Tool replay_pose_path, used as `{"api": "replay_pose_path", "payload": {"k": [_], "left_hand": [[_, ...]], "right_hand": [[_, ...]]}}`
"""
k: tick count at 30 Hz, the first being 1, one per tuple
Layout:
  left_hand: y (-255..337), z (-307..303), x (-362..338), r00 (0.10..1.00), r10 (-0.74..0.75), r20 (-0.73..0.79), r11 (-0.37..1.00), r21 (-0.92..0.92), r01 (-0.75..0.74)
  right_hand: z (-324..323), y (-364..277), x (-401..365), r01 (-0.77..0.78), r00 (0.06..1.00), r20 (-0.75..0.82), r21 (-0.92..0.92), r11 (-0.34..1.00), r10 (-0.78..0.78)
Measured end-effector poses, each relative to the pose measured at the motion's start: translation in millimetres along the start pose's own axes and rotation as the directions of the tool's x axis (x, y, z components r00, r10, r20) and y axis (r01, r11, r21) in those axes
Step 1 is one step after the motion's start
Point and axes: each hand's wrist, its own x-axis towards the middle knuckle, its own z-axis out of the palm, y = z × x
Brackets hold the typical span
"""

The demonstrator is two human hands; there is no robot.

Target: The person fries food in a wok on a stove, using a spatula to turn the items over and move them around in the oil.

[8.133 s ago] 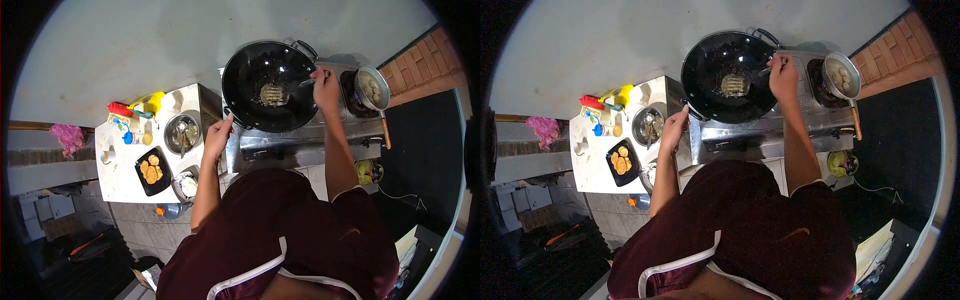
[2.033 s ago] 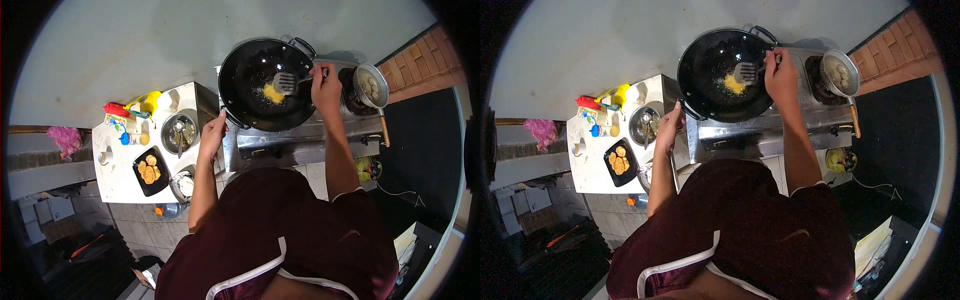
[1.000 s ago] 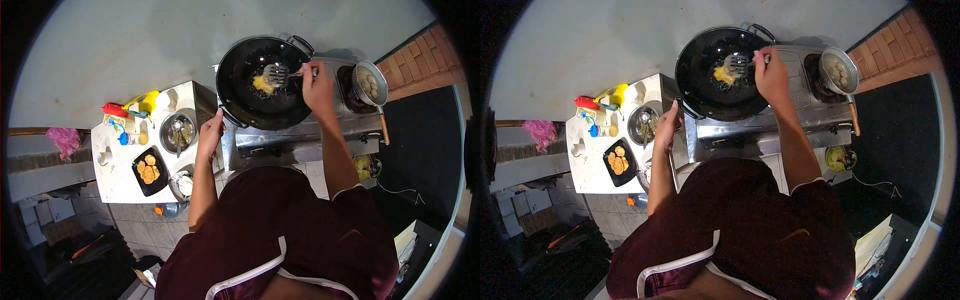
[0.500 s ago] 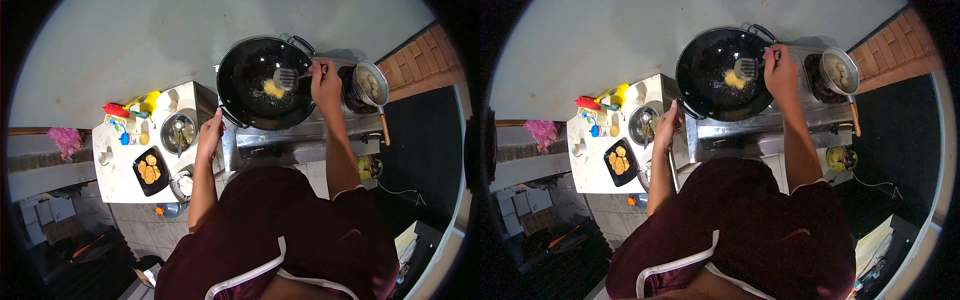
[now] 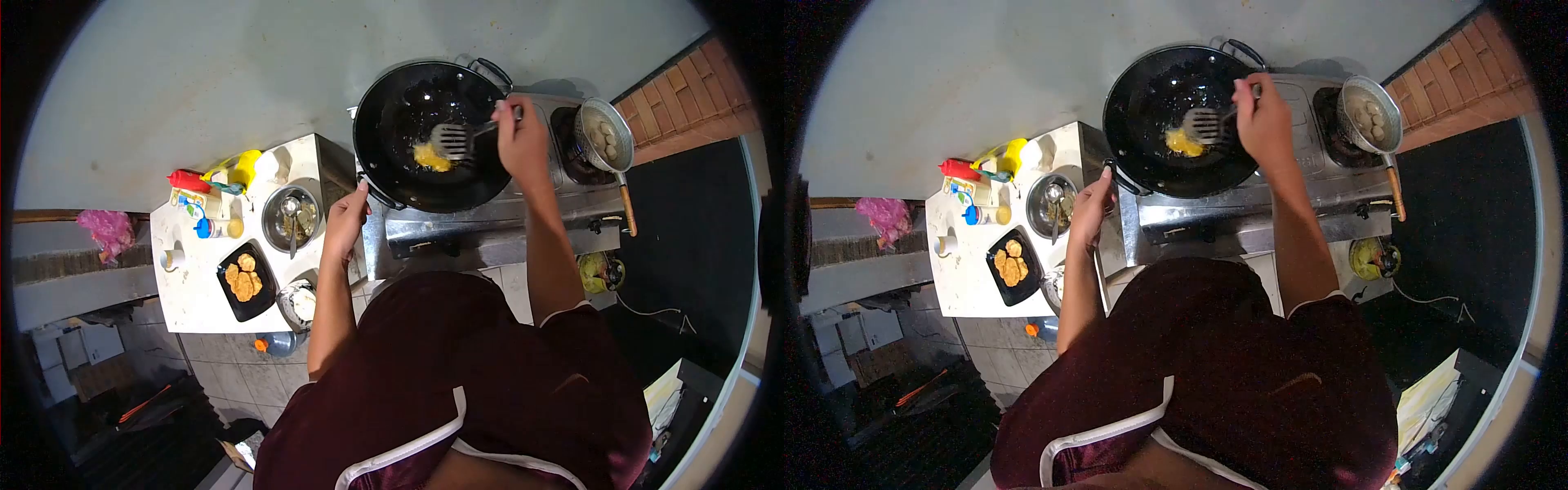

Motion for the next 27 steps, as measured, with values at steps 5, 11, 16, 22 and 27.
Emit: {"api": "replay_pose_path", "payload": {"k": [5, 11, 16, 22, 27], "left_hand": [[-3.6, -0.2, -0.7, 1.0, -0.003, 0.024, 1.0, -0.02, 0.004], [-2.5, -1.4, -0.5, 1.0, -0.005, 0.022, 1.0, 0.012, 0.005], [-7.0, -2.1, 3.2, 1.0, -0.004, 0.026, 1.0, 0.023, 0.004], [-4.1, -2.6, -0.3, 0.999, 0.007, 0.048, 1.0, 0.011, -0.007], [-3.4, -0.5, -1.3, 0.999, 0.018, 0.028, 0.999, 0.028, -0.018]], "right_hand": [[1.5, 0.0, -0.4, -0.015, 0.999, -0.035, -0.023, 1.0, 0.015], [-5.0, 1.5, 3.4, -0.058, 0.998, -0.008, -0.033, 0.998, 0.058], [8.3, 5.0, -5.5, 0.035, 0.999, 0.012, 0.07, 0.997, -0.035], [-11.3, 5.7, -2.2, 0.033, 0.992, -0.119, -0.003, 0.999, -0.033], [-15.3, 12.0, 3.2, 0.03, 0.977, -0.208, -0.034, 0.999, -0.037]]}}
